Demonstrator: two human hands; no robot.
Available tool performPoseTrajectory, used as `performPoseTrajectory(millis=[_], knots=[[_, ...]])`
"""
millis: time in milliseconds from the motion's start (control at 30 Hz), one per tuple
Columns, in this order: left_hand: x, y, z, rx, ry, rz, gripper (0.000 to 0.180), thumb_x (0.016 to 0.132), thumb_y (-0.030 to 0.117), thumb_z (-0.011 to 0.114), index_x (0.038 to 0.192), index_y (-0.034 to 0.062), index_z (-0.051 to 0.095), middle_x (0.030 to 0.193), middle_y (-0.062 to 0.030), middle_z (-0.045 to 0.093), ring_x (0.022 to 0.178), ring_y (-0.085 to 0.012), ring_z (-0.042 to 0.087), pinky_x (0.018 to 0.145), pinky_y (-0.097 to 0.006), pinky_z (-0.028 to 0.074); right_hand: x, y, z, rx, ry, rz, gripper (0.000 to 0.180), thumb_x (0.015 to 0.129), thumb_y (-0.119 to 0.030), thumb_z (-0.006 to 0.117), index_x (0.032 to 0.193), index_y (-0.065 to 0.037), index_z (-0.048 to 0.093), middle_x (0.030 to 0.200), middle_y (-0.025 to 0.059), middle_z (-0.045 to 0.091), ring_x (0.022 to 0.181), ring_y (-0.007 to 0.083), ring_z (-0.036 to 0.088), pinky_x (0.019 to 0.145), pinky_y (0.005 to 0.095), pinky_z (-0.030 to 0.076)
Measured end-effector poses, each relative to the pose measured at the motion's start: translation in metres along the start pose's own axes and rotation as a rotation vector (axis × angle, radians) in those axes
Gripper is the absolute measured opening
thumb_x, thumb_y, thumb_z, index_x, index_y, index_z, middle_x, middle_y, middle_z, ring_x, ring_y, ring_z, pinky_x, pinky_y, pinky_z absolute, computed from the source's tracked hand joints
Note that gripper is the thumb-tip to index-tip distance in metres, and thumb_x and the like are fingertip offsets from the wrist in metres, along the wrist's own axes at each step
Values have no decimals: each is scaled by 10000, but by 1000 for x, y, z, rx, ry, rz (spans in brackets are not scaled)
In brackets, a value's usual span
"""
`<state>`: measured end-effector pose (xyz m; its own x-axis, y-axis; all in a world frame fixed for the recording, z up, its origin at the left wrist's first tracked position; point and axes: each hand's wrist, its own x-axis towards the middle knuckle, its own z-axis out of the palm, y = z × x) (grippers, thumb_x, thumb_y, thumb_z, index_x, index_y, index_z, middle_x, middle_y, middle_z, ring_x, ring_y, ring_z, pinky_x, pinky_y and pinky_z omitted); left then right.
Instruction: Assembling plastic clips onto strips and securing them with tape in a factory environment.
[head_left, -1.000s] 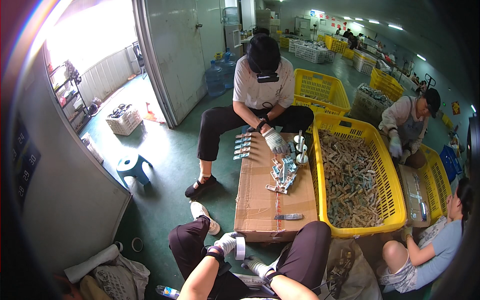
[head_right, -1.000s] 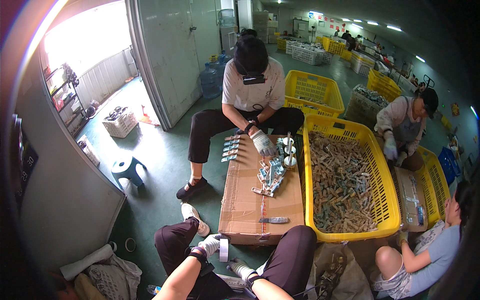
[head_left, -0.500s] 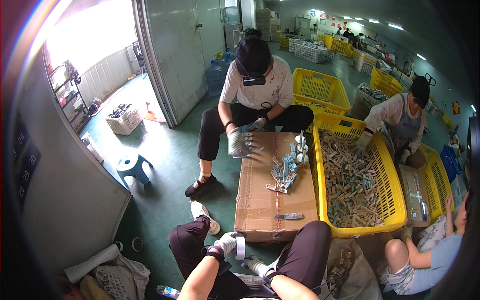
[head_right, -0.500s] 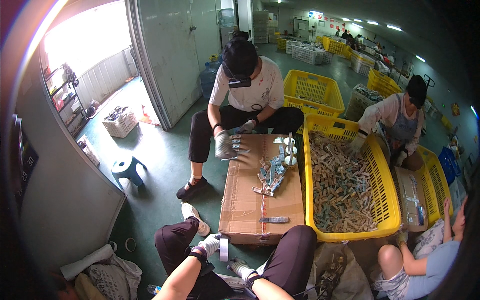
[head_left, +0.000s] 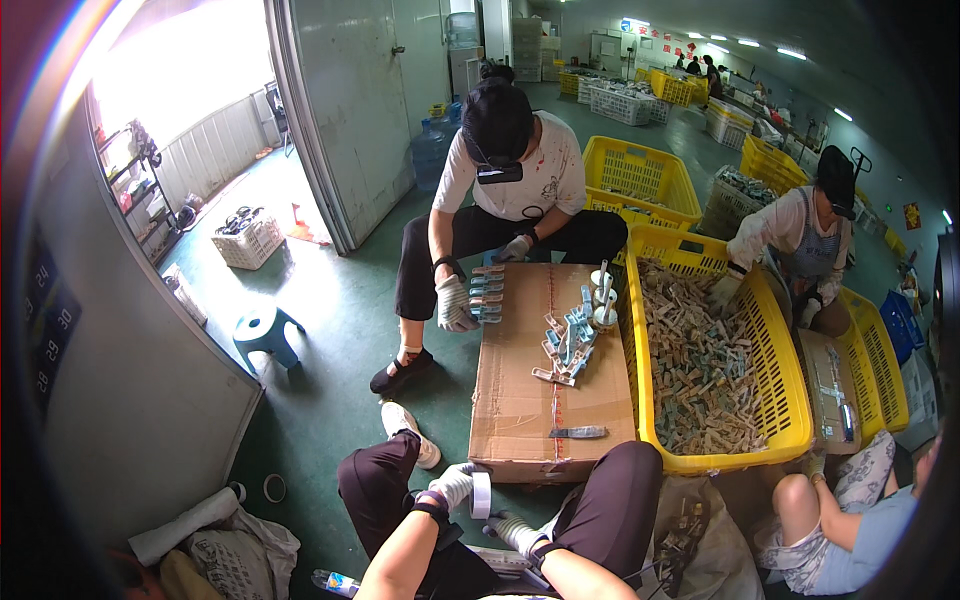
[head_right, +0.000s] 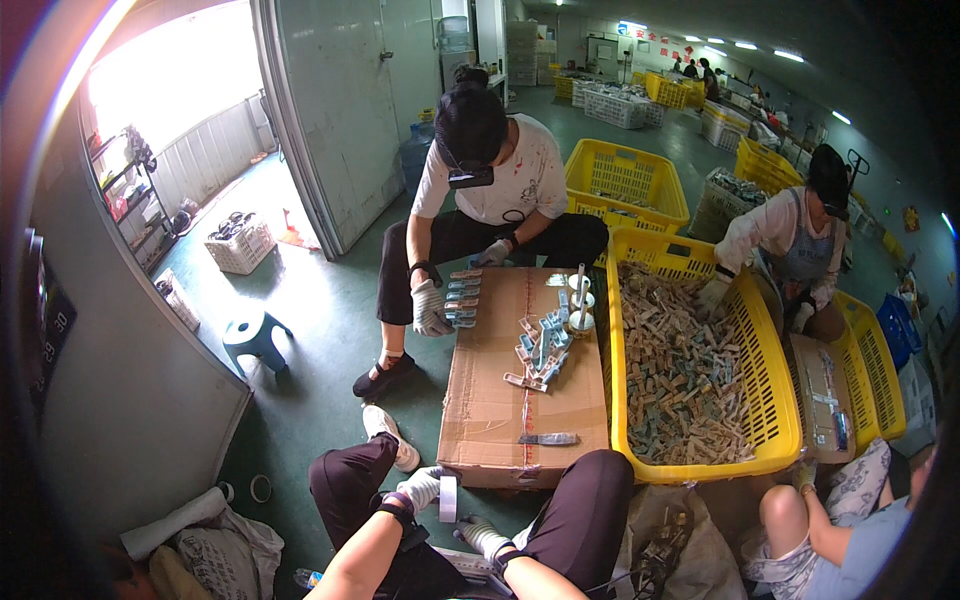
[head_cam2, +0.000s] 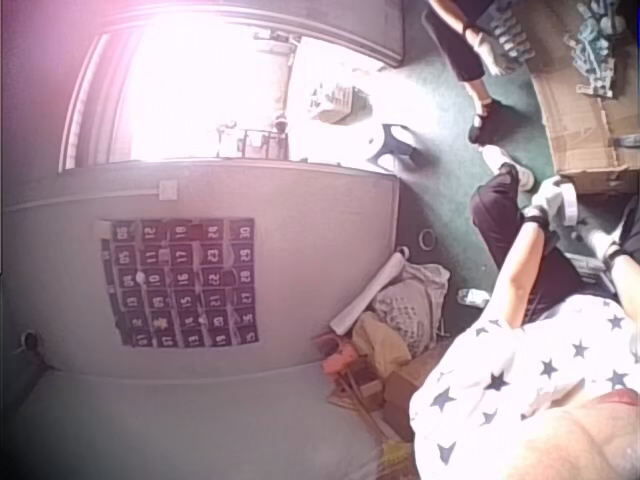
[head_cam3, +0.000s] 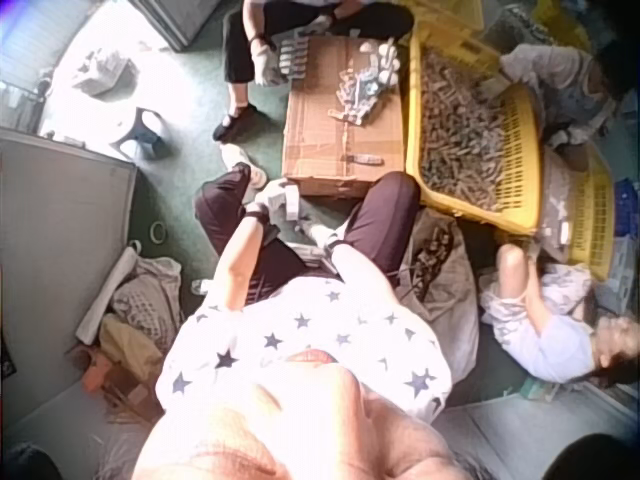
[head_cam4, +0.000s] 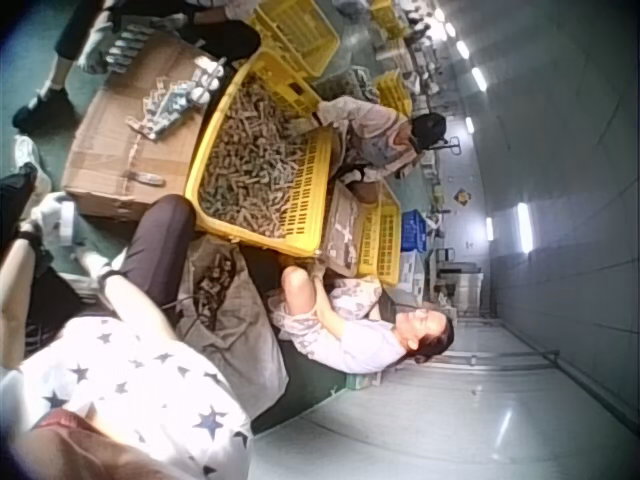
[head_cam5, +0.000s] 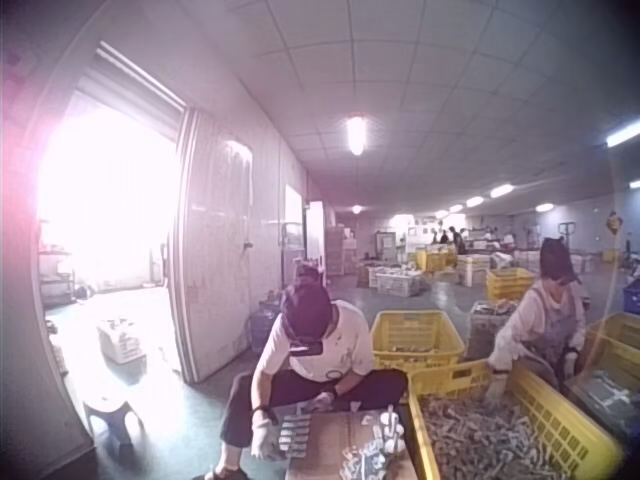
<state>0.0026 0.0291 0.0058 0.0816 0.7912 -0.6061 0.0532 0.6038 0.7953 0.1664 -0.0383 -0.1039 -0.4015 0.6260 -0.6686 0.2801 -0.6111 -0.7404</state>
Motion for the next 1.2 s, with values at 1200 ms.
performPoseTrajectory(millis=[1200], knots=[[30, -23, -4, -252, -17, -52, 162, 849, 70, 597, 997, 43, 654, 811, -87, 679, 667, -227, 647, 582, -351, 523, 16, 6, 4, 854, -756, 239, 230, 878, -210, 544, 989, -33, 640, 827, 72, 648, 781, 187, 574, 728, 342, 462]])
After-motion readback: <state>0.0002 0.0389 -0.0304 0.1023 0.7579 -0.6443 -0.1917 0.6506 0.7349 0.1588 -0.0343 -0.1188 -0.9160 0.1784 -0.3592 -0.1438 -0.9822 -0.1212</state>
